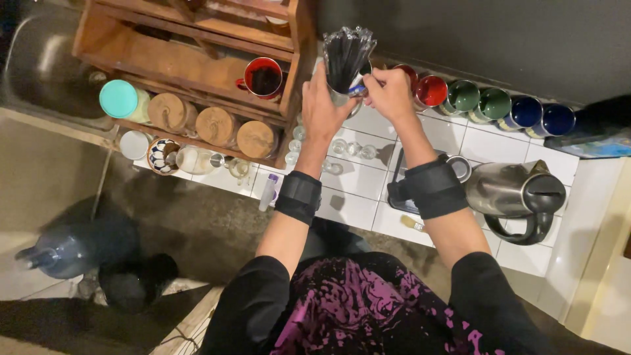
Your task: The person cleans a tiled counter using a spray bottle and a cloth. They wipe the surface, move small glasses, and handle a glass jar and a digital scale. The person also places a glass on a tray and continues wiping the counter.
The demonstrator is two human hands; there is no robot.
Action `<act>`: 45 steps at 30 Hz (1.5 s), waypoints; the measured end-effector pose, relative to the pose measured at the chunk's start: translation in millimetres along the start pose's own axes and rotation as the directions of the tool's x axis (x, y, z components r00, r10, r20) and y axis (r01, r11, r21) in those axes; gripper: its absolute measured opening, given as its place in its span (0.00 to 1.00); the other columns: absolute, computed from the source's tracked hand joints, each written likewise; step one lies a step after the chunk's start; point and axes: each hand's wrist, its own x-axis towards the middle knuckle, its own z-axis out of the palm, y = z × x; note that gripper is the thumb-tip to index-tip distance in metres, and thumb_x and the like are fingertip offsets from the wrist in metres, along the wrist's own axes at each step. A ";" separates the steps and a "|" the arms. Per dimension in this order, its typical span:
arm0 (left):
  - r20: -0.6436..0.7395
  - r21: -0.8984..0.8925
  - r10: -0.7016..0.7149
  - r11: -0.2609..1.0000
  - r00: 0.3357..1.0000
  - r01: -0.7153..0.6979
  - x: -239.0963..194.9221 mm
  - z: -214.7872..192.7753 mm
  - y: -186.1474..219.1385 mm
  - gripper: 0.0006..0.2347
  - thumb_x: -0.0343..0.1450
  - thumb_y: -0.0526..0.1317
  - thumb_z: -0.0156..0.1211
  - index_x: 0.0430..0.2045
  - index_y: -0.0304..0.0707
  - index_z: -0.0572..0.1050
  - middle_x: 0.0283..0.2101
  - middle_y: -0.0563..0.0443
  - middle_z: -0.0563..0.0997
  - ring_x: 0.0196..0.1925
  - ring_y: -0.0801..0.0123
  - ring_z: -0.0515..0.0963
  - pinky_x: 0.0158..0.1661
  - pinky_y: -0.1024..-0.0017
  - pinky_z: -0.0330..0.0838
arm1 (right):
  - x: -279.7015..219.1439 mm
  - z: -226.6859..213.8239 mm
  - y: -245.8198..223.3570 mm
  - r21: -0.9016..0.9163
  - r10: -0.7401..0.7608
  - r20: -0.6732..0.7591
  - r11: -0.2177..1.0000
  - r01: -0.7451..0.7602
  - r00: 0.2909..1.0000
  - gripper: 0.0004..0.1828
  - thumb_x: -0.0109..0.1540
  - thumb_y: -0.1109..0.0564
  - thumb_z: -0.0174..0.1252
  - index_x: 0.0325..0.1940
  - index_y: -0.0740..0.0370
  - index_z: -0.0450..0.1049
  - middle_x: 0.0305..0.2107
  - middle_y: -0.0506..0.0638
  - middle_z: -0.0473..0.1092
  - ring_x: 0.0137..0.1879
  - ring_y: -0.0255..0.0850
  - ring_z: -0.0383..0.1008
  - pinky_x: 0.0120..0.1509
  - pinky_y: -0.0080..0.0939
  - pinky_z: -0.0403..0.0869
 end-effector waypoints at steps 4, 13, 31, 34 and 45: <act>-0.018 -0.010 0.030 1.000 0.999 -0.030 16.6 7.5 -8.7 0.44 0.57 0.41 0.80 0.66 0.26 0.58 0.58 0.32 0.74 0.56 0.39 0.74 0.55 0.53 0.69 | 28.1 3.6 17.2 0.056 0.004 0.052 0.998 -0.007 0.999 0.14 0.67 0.58 0.57 0.33 0.72 0.78 0.23 0.52 0.76 0.26 0.33 0.78 0.28 0.33 0.77; 0.023 0.019 -0.003 1.000 1.000 0.003 27.1 35.5 -37.6 0.42 0.60 0.43 0.80 0.63 0.22 0.57 0.59 0.27 0.70 0.58 0.35 0.74 0.54 0.54 0.71 | 58.1 11.3 48.2 0.004 -0.004 0.055 1.000 0.004 0.998 0.14 0.67 0.59 0.56 0.33 0.73 0.77 0.22 0.54 0.76 0.26 0.36 0.79 0.29 0.36 0.77; 0.167 0.071 -0.229 0.973 0.959 0.220 27.8 60.8 -62.5 0.33 0.60 0.41 0.78 0.55 0.27 0.64 0.52 0.28 0.74 0.52 0.34 0.76 0.48 0.51 0.73 | 76.5 38.3 106.4 0.021 0.059 0.045 0.998 -0.060 0.997 0.12 0.65 0.61 0.55 0.29 0.72 0.75 0.21 0.54 0.75 0.26 0.38 0.80 0.28 0.38 0.79; 0.171 0.049 -0.231 0.973 0.958 0.226 27.7 65.1 -69.2 0.39 0.58 0.38 0.78 0.59 0.23 0.59 0.50 0.25 0.75 0.51 0.33 0.76 0.49 0.52 0.73 | 79.7 42.5 117.2 -0.010 0.063 0.058 0.998 -0.063 0.996 0.15 0.65 0.61 0.55 0.25 0.71 0.71 0.20 0.55 0.76 0.27 0.39 0.81 0.29 0.39 0.78; 0.222 -0.042 -0.315 0.942 0.923 0.332 25.8 71.4 -74.4 0.43 0.60 0.37 0.76 0.66 0.20 0.51 0.49 0.24 0.78 0.53 0.36 0.77 0.52 0.56 0.72 | 84.3 49.9 109.8 -0.066 0.115 -0.011 0.991 -0.116 0.993 0.17 0.66 0.58 0.57 0.27 0.73 0.75 0.19 0.57 0.76 0.25 0.40 0.81 0.30 0.39 0.79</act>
